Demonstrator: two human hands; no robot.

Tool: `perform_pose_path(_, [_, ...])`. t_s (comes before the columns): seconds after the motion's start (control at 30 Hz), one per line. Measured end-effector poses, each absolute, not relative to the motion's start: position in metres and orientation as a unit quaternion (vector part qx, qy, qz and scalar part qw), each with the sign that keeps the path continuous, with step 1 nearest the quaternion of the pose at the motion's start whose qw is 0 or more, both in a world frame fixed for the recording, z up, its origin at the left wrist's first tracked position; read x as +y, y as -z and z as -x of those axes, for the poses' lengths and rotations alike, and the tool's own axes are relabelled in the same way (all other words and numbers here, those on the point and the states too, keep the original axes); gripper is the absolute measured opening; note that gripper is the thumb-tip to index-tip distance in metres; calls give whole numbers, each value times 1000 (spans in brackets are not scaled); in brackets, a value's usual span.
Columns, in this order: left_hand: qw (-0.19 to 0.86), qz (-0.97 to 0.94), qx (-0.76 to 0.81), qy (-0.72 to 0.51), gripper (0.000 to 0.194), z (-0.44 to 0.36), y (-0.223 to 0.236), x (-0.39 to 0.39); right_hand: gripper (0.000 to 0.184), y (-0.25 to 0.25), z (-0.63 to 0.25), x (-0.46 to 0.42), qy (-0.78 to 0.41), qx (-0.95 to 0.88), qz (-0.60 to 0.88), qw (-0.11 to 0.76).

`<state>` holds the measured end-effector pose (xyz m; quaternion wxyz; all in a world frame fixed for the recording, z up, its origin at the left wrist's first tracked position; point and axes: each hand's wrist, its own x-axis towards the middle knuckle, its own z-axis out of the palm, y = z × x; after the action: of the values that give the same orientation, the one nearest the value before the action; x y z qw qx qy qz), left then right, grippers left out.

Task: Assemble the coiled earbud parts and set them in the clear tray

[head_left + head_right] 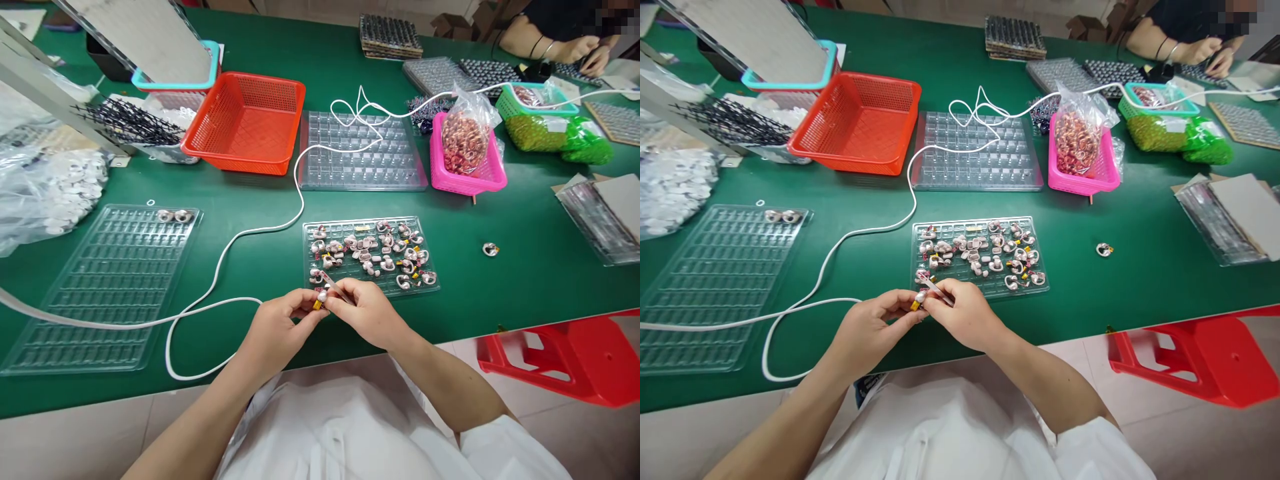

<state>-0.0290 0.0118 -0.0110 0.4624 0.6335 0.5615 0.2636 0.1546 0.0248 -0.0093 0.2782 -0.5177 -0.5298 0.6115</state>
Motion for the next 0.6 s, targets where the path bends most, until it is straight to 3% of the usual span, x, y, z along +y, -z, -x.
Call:
perform_pose_path(0.33, [493,-599,574,-262,16,32,15,8,13,12,-152,22,-621,-529,503,286])
perform_pose_path(0.6, [567,-527,560,-297,19,35,16,7,13,21,-153,8,-465,-641,473,386])
